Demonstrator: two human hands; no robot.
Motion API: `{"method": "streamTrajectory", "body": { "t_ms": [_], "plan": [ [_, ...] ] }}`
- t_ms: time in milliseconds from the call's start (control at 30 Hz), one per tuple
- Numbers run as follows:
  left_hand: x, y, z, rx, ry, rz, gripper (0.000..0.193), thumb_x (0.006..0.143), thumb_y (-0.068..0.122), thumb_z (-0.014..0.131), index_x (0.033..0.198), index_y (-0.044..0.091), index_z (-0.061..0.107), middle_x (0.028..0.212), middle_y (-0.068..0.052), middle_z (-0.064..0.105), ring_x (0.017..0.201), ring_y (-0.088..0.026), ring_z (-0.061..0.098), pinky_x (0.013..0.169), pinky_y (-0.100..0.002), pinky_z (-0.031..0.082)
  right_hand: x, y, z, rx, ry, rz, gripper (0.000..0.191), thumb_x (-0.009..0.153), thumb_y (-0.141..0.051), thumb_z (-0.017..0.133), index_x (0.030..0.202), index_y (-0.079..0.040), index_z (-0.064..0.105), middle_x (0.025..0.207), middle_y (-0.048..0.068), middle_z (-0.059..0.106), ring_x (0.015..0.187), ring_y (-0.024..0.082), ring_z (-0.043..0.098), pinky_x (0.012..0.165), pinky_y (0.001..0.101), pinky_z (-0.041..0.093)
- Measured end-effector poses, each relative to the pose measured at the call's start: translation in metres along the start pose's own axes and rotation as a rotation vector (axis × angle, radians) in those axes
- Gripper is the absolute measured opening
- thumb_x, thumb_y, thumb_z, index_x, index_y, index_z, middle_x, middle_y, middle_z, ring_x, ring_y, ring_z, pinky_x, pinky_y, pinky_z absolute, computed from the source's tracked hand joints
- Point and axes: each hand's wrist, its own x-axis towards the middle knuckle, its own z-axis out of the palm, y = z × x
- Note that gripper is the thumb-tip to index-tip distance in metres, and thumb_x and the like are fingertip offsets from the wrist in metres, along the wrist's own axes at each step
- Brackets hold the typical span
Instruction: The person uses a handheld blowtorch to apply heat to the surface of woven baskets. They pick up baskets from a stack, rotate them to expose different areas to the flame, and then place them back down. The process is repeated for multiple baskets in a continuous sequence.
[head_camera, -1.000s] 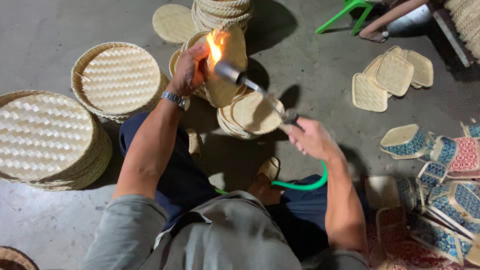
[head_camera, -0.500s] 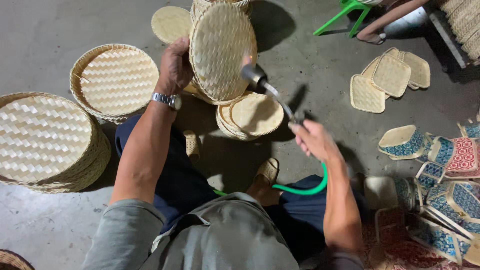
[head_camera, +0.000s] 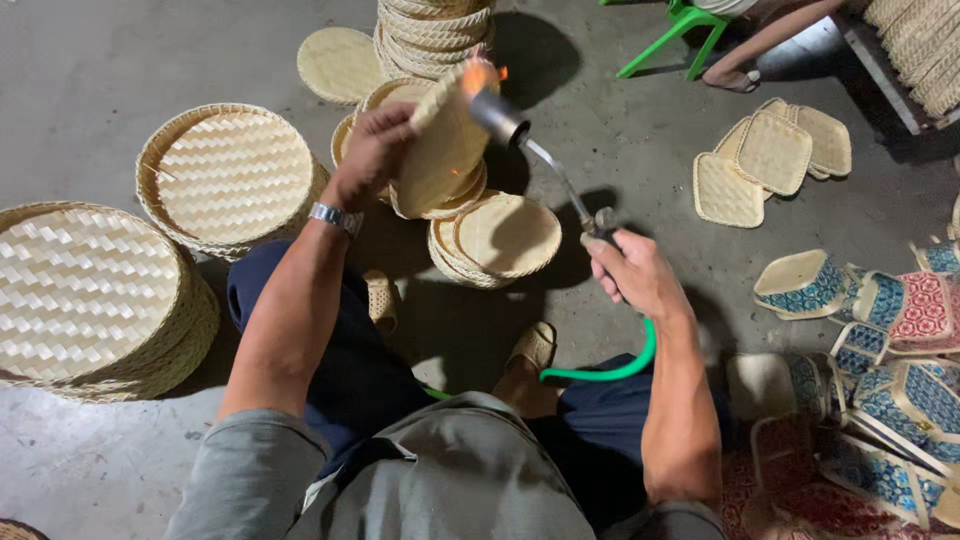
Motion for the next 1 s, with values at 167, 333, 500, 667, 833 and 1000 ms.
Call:
{"method": "streamTrajectory", "body": {
  "t_ms": [167, 333, 500, 667, 833, 1000],
  "plan": [
    [-0.005, -0.006, 0.013, 1.068, -0.013, 0.297, 0.019, 0.097, 0.013, 0.071, 0.115, 0.006, 0.075, 0.096, -0.004, 0.066, 0.09, -0.019, 0.063, 0.08, -0.036, 0.053, -0.015, -0.004, -0.004, -0.035, 0.095, 0.044, 0.035, 0.099, -0.034, 0.064, 0.082, -0.004, 0.061, 0.067, 0.0, 0.058, 0.053, 0.007, 0.051, 0.044, 0.0263, 0.042],
    [-0.013, -0.02, 0.023, 1.681, -0.027, 0.368, 0.015, 0.098, 0.01, 0.07, 0.11, 0.014, 0.077, 0.092, -0.007, 0.063, 0.089, -0.025, 0.059, 0.084, -0.042, 0.051, -0.02, -0.005, -0.005, -0.045, 0.058, 0.108, 0.032, 0.098, -0.034, 0.064, 0.082, -0.006, 0.063, 0.066, -0.001, 0.058, 0.051, 0.006, 0.051, 0.043, 0.0257, 0.042],
    [-0.026, -0.033, 0.047, 1.909, -0.117, 0.699, 0.034, 0.092, 0.008, 0.061, 0.123, 0.018, 0.073, 0.098, -0.006, 0.061, 0.094, -0.02, 0.056, 0.094, -0.039, 0.047, -0.003, -0.011, 0.006, 0.089, 0.117, 0.001, 0.03, 0.098, -0.034, 0.066, 0.085, -0.008, 0.062, 0.066, -0.002, 0.055, 0.05, 0.005, 0.047, 0.042, 0.0241, 0.038],
    [-0.04, -0.041, 0.078, 1.977, -0.371, 0.521, 0.034, 0.092, 0.012, 0.052, 0.121, 0.007, 0.069, 0.096, -0.009, 0.062, 0.092, -0.023, 0.057, 0.09, -0.039, 0.046, 0.019, -0.013, 0.032, 0.159, 0.139, -0.046, 0.036, 0.094, -0.039, 0.071, 0.083, -0.007, 0.061, 0.066, -0.002, 0.057, 0.05, 0.006, 0.048, 0.042, 0.025, 0.04],
    [-0.057, -0.05, 0.097, 1.709, -0.404, 0.669, 0.028, 0.098, 0.011, 0.05, 0.118, 0.002, 0.068, 0.108, -0.01, 0.064, 0.093, -0.024, 0.058, 0.091, -0.041, 0.046, 0.042, -0.005, 0.063, -0.003, 0.477, -0.296, 0.043, 0.09, -0.044, 0.081, 0.083, -0.005, 0.066, 0.063, 0.001, 0.06, 0.055, 0.007, 0.054, 0.049, 0.0261, 0.046],
    [-0.07, -0.055, 0.119, 1.602, -0.511, 0.853, 0.038, 0.09, 0.017, 0.054, 0.12, -0.004, 0.066, 0.102, -0.009, 0.062, 0.094, -0.026, 0.059, 0.087, -0.042, 0.046, 0.054, 0.001, 0.086, 0.241, 0.563, -0.27, 0.037, 0.085, -0.031, 0.085, 0.081, -0.002, 0.062, 0.061, -0.002, 0.058, 0.05, 0.007, 0.052, 0.045, 0.0253, 0.043]
  ]
}}
